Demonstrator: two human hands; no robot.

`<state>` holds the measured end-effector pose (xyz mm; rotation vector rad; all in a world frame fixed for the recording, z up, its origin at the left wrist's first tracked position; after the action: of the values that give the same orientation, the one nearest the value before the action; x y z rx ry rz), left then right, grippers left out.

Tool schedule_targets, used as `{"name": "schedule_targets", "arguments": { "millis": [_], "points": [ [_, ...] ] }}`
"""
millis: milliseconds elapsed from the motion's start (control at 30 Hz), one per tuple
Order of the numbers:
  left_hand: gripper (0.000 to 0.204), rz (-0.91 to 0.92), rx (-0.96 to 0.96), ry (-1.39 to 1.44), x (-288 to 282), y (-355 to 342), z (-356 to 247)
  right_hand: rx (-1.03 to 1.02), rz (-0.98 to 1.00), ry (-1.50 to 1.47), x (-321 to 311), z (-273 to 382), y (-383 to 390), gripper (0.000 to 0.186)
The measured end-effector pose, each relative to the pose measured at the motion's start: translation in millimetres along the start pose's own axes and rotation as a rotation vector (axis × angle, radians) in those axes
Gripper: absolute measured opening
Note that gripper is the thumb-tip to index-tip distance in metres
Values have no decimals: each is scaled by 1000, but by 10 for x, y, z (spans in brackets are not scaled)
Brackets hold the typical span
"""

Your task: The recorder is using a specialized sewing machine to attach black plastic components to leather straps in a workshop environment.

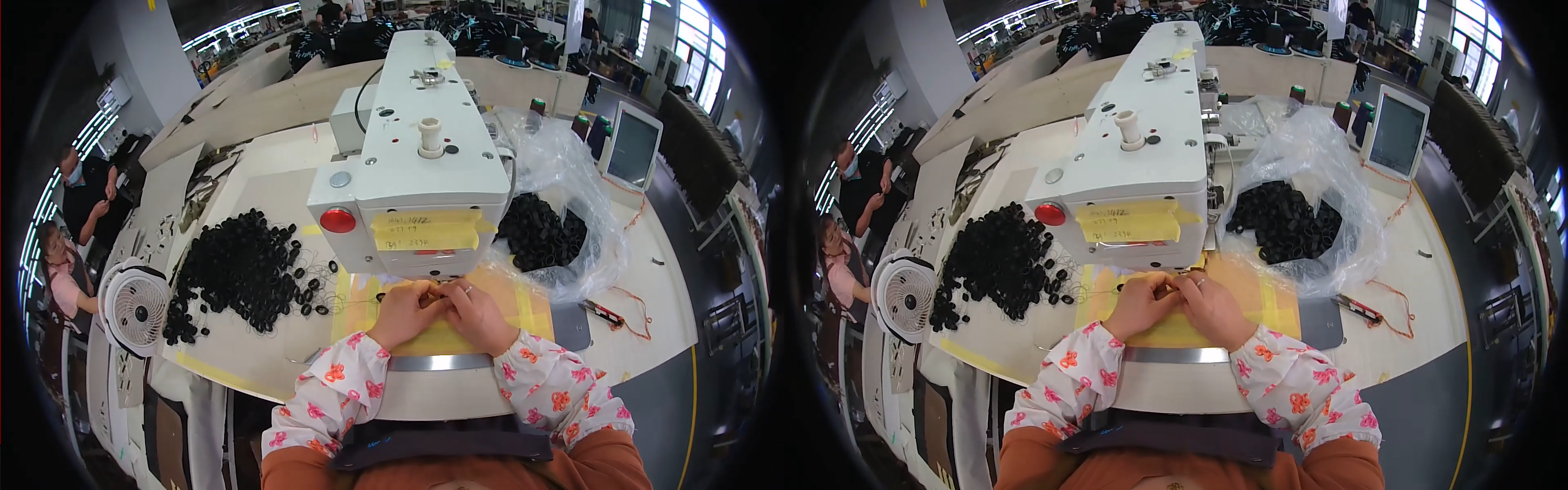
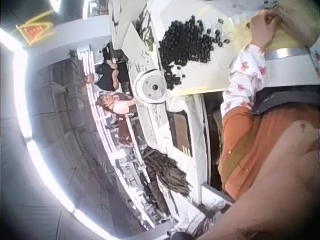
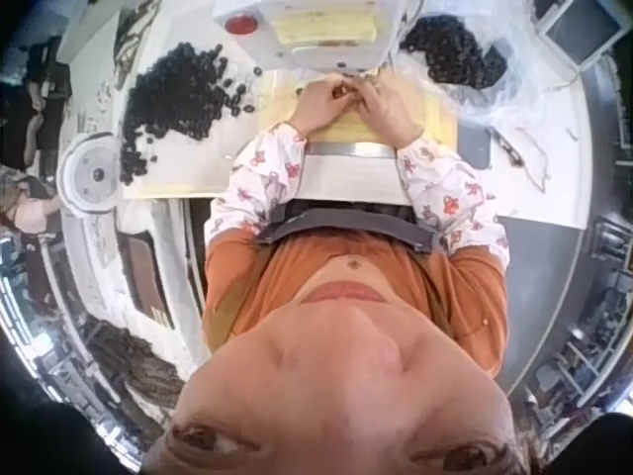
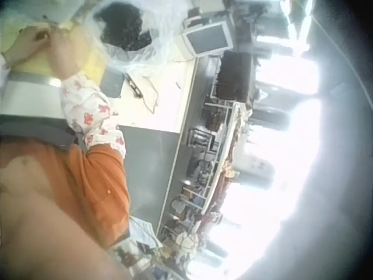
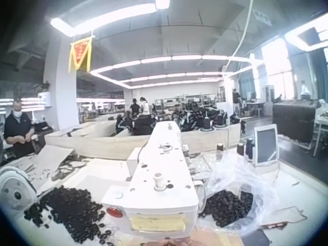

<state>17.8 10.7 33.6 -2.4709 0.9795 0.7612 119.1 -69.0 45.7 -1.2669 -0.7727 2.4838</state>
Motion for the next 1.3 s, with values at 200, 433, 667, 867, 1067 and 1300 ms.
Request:
{"name": "schedule_targets", "arguments": {
  "millis": [200, 433, 667, 867, 1067, 1300],
  "points": [
    [25, 36, 107, -65, 23, 2, 26, -119, -34, 99, 32, 82, -35, 28],
    [15, 26, 179, -80, 28, -27, 60, -86, 56, 112, 75, 50, -6, 29],
    [18, 63, 166, 4, 31, -27, 77, 63, 12, -91, 40, -77, 15, 14],
    [23, -12, 138, -38, -15, 12, 8, 326, -51, -332, 19, -236, 58, 17],
    [23, -43, 4, -76, 9, -9, 140, 443, -34, -350, 29, -314, 8, 15],
    [23, -105, -19, -199, -16, -107, 73, 355, -110, -265, -19, -357, -97, 10]
  ]
}}
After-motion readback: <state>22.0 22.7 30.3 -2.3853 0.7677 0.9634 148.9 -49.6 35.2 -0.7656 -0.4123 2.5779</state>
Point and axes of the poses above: each hand's wrist, its own y-axis away from the middle knuckle, its own x-axis out of the palm, z = x × y, the point moved 5 cm from there along -y, towards the middle knuckle, and after that the axes turned 2 degrees about x, right-handed, at the moved point
